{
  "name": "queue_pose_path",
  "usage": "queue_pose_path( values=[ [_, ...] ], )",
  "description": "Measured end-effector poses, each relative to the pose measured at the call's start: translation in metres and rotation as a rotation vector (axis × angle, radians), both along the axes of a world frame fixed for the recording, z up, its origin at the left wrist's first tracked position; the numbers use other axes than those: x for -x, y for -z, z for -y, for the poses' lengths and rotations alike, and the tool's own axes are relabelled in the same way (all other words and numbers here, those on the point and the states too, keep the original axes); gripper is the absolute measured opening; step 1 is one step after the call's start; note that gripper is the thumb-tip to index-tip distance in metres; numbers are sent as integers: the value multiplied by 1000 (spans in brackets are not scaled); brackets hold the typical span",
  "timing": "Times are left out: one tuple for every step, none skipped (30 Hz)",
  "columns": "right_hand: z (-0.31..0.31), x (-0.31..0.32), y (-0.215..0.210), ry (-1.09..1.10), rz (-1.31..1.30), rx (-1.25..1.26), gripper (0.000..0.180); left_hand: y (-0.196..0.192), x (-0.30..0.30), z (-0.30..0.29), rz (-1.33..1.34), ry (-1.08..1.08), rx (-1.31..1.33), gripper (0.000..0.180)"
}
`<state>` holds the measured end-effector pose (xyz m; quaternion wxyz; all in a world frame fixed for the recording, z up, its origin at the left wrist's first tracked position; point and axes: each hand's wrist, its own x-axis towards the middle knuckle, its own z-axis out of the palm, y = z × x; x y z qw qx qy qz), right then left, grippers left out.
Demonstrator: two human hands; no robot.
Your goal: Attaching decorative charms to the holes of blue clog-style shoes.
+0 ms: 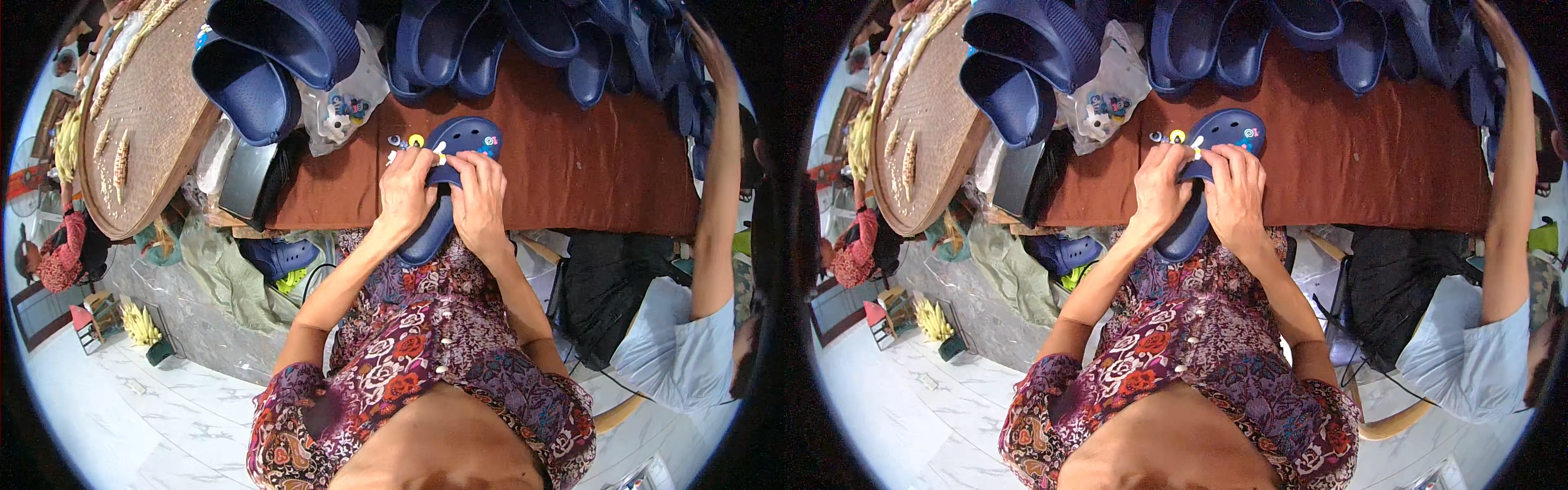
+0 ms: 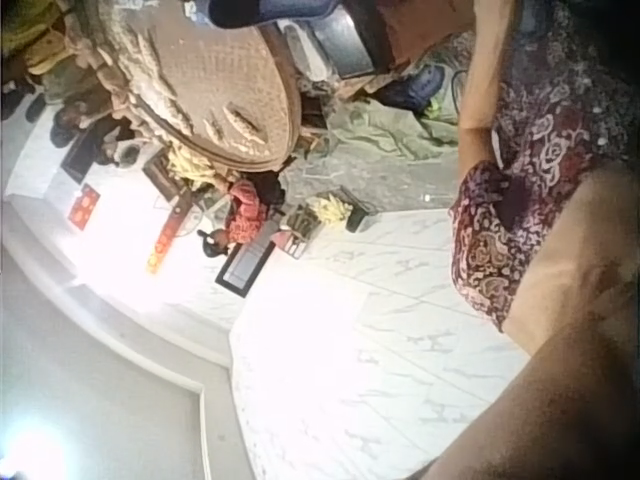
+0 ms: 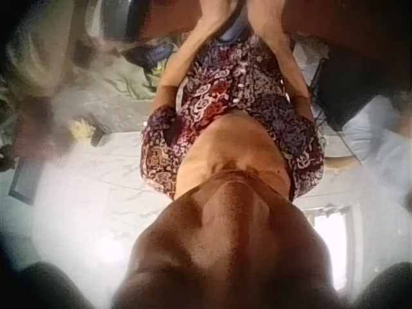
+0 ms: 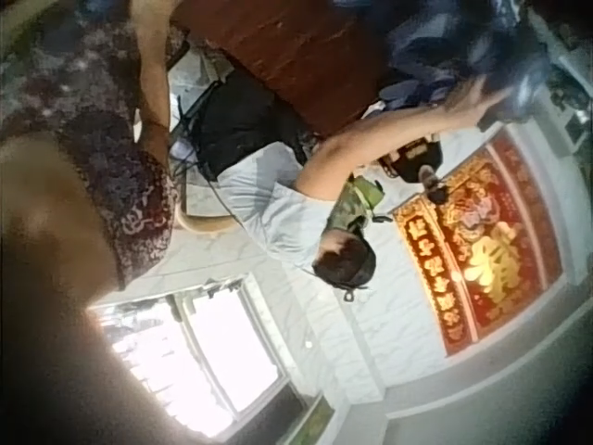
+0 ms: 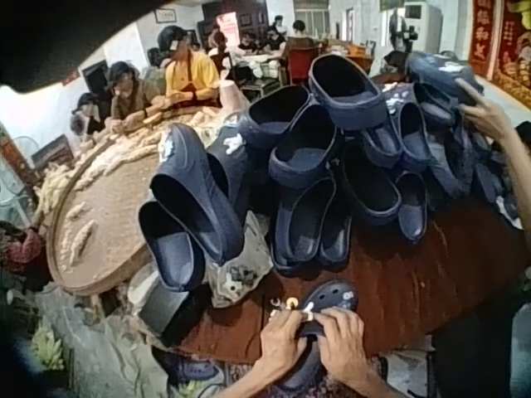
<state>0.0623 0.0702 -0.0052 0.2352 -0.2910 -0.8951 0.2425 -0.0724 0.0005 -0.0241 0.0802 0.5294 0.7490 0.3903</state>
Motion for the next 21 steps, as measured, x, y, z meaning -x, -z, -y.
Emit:
queue_pose_path(
  values=[
    [0, -2, 1, 1, -6, 16, 46, 0, 0, 2, -3, -5, -2, 37],
    [-1, -5, 2, -9, -25, 4, 45, -1, 0, 4, 81, 12, -25, 40],
    [-1, -7, 3, -9, -26, 1, 45, -1, 0, 6, 164, 28, -47, 42],
    [-1, -8, 4, -5, -61, 10, 45, 3, 0, 8, 178, 22, -99, 47],
    [-1, -8, 6, -3, -97, 22, 44, 2, -2, 12, 176, 19, -99, 47],
    [0, -9, 7, -6, -99, 22, 44, 0, -4, 16, 279, -59, -46, 50],
    [0, -9, 8, 2, -107, 27, 44, -1, -6, 20, 383, -137, 8, 53],
    [1, -9, 9, 9, -114, 33, 43, -5, -6, 23, 431, -147, 107, 54],
    [1, -8, 9, 4, -117, 35, 43, -1, -6, 25, 428, -153, 107, 54],
    [1, -8, 9, 7, -108, 15, 43, 7, -6, 28, 334, -99, 20, 53],
    [1, -7, 9, 11, -98, -6, 42, 9, -6, 28, 240, -45, -65, 51],
    [1, -7, 9, 6, -99, -4, 42, 9, -8, 29, 241, -51, -62, 49],
    [1, -7, 9, 13, -83, -6, 43, 10, -8, 29, 240, -56, -61, 49],
    [1, -7, 8, 20, -67, -9, 43, 11, -8, 29, 222, -49, -75, 49],
    [2, -8, 8, 17, -67, -8, 43, 12, -7, 28, 203, -42, -90, 50],
    [2, -8, 8, 22, -63, -10, 44, 11, -6, 30, 178, -37, -79, 52],
    [3, -8, 8, 29, -58, -12, 44, 11, -5, 30, 179, -39, -78, 52],
    [3, -7, 9, 26, -57, -10, 44, 11, -4, 31, 165, -26, -78, 53],
    [4, -7, 9, 30, -54, -11, 45, 10, -4, 31, 151, -12, -78, 53],
    [4, -7, 9, 34, -50, -13, 45, 10, -3, 31, 153, -13, -77, 53],
    [4, -6, 9, 34, -48, -13, 45, 10, -3, 31, 153, -9, -68, 53]
  ],
)
